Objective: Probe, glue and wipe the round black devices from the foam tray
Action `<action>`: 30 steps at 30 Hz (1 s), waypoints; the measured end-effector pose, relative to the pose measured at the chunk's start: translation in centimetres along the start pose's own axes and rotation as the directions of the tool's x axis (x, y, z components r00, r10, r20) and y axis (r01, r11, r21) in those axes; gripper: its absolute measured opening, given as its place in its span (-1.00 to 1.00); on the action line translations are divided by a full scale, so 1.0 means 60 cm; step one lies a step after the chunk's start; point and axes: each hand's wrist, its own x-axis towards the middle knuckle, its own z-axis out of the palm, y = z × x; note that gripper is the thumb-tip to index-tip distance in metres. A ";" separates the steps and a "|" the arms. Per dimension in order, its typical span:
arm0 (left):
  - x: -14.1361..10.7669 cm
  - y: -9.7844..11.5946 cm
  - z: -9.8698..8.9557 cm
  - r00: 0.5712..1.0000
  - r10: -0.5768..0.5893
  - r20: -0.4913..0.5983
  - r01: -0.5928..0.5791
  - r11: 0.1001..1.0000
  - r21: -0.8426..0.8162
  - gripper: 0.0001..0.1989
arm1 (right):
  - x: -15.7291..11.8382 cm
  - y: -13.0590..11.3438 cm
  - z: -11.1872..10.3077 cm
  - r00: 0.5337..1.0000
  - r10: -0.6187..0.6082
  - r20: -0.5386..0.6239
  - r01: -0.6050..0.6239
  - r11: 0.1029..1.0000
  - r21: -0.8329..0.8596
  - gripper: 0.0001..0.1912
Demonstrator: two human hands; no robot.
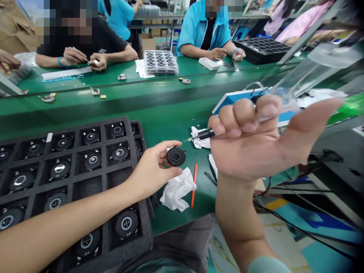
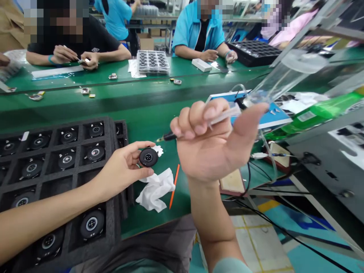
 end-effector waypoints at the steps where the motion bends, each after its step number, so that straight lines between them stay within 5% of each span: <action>1: 0.000 0.000 0.001 1.000 -0.010 0.009 0.010 1.000 0.005 -0.38 | -0.002 0.002 -0.003 0.997 0.044 0.066 -0.046 0.998 0.032 -0.44; 6: 0.001 0.000 0.003 0.998 -0.055 0.037 0.054 0.998 0.019 -0.36 | -0.011 0.024 -0.020 0.968 0.044 0.246 -0.098 0.973 0.211 -0.28; 30: 0.003 0.002 0.008 0.998 -0.058 0.028 0.058 0.998 0.005 -0.39 | -0.011 0.033 -0.030 0.967 0.081 0.243 -0.138 0.964 0.228 -0.29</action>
